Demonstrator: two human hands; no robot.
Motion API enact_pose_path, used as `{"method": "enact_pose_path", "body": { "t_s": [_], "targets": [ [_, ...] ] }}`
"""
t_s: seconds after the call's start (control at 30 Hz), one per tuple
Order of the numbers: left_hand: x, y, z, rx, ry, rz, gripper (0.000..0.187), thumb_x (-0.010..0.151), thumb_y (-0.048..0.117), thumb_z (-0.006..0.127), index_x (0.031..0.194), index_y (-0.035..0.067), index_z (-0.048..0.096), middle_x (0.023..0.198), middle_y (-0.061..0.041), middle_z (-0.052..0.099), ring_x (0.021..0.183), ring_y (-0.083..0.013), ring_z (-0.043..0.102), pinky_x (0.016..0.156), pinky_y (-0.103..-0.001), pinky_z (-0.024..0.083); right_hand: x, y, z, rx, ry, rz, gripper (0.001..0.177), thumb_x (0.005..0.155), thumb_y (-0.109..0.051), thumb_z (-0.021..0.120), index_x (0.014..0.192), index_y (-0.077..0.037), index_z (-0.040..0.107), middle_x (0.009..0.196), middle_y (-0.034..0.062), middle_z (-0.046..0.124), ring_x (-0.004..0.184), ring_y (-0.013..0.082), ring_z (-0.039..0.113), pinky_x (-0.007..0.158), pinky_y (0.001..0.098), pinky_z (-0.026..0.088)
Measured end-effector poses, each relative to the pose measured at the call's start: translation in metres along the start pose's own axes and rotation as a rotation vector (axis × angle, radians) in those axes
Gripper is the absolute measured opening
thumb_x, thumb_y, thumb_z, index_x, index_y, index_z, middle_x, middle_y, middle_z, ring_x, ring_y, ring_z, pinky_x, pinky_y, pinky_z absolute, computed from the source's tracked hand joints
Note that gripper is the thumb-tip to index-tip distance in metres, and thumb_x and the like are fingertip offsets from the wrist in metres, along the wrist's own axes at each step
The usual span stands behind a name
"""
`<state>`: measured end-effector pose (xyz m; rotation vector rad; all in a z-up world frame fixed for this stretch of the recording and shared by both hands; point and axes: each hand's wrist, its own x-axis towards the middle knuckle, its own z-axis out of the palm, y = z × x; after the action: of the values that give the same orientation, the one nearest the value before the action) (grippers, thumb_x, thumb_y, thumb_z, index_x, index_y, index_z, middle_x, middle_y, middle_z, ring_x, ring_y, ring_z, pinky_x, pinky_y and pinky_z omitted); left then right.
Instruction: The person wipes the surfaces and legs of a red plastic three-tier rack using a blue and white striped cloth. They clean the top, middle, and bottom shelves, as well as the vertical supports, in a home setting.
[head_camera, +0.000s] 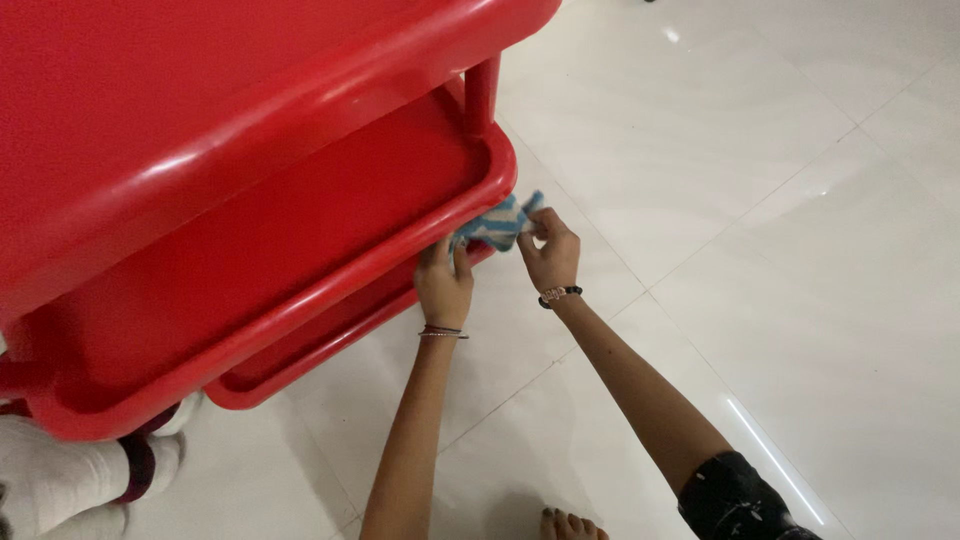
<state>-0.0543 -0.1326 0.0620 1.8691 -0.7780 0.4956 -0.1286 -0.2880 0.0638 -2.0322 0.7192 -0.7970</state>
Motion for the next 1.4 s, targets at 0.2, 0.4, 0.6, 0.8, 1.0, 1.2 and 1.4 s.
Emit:
{"method": "enact_pose_path", "body": {
  "t_s": [0.2, 0.4, 0.6, 0.8, 1.0, 1.2, 1.4],
  "targets": [
    [0.012, -0.004, 0.060, -0.596, -0.156, -0.236, 0.029, 0.113, 0.018, 0.045, 0.126, -0.004, 0.059, 0.117, -0.020, 0.067, 0.105, -0.0349, 0.065, 0.092, -0.043, 0.050, 0.027, -0.024, 0.034, 0.476, -0.033, -0.264, 0.045, 0.103, -0.004, 0.055, 0.147, 0.000, 0.046, 0.139, 0.0230, 0.061, 0.128, 0.0358, 0.060, 0.103, 0.0411, 0.051],
    [0.003, -0.082, 0.092, 0.430, -0.312, 0.234, 0.033, 0.103, 0.019, 0.048, 0.127, 0.000, 0.061, 0.113, -0.020, 0.067, 0.098, -0.0371, 0.065, 0.082, -0.047, 0.052, 0.038, -0.001, 0.056, 0.190, -0.096, -0.144, 0.028, 0.096, -0.008, 0.060, 0.122, 0.001, 0.060, 0.109, 0.0212, 0.074, 0.097, 0.0389, 0.072, 0.084, 0.0433, 0.057],
    [-0.005, -0.080, 0.076, -0.098, -0.618, -0.553, 0.039, 0.111, 0.038, 0.054, 0.118, 0.002, 0.066, 0.107, -0.020, 0.078, 0.097, -0.0331, 0.076, 0.086, -0.044, 0.059, 0.027, 0.039, 0.072, -0.264, -0.226, -0.172, 0.023, 0.089, -0.009, 0.064, 0.110, -0.001, 0.060, 0.098, 0.0204, 0.071, 0.085, 0.0417, 0.069, 0.071, 0.0489, 0.057],
    [-0.012, -0.048, 0.055, 0.042, -0.476, -0.194, 0.051, 0.103, 0.029, 0.058, 0.143, 0.001, 0.045, 0.129, -0.031, 0.061, 0.117, -0.0466, 0.061, 0.097, -0.053, 0.053, 0.027, 0.063, 0.065, -0.498, -0.330, -0.290, 0.027, 0.084, -0.006, 0.066, 0.110, -0.002, 0.059, 0.093, 0.0167, 0.072, 0.082, 0.0372, 0.070, 0.069, 0.0476, 0.057],
    [-0.021, -0.055, 0.053, 0.318, -0.547, -0.163, 0.030, 0.100, 0.021, 0.061, 0.118, -0.002, 0.061, 0.116, -0.024, 0.067, 0.108, -0.0424, 0.065, 0.093, -0.049, 0.055, 0.018, 0.063, 0.057, -0.773, -0.294, -0.449, 0.006, 0.088, -0.011, 0.065, 0.092, -0.006, 0.063, 0.084, 0.0117, 0.072, 0.080, 0.0301, 0.070, 0.075, 0.0437, 0.052],
    [-0.054, -0.069, 0.020, 0.513, -0.443, 0.093, 0.026, 0.091, 0.006, 0.057, 0.112, -0.002, 0.069, 0.106, -0.020, 0.070, 0.103, -0.0385, 0.067, 0.098, -0.045, 0.053, -0.015, 0.068, 0.055, -0.700, -0.349, -0.417, 0.022, 0.097, -0.023, 0.063, 0.085, -0.004, 0.064, 0.081, 0.0133, 0.072, 0.078, 0.0325, 0.068, 0.073, 0.0469, 0.050],
    [-0.081, -0.076, -0.022, 0.637, -0.397, 0.130, 0.042, 0.092, 0.006, 0.053, 0.131, -0.005, 0.063, 0.123, -0.026, 0.068, 0.117, -0.0346, 0.067, 0.117, -0.042, 0.043, -0.037, 0.046, 0.075, -0.679, -0.439, -0.509, 0.022, 0.096, -0.023, 0.062, 0.086, -0.005, 0.069, 0.085, 0.0151, 0.074, 0.082, 0.0323, 0.070, 0.078, 0.0461, 0.052]
  ]
}}
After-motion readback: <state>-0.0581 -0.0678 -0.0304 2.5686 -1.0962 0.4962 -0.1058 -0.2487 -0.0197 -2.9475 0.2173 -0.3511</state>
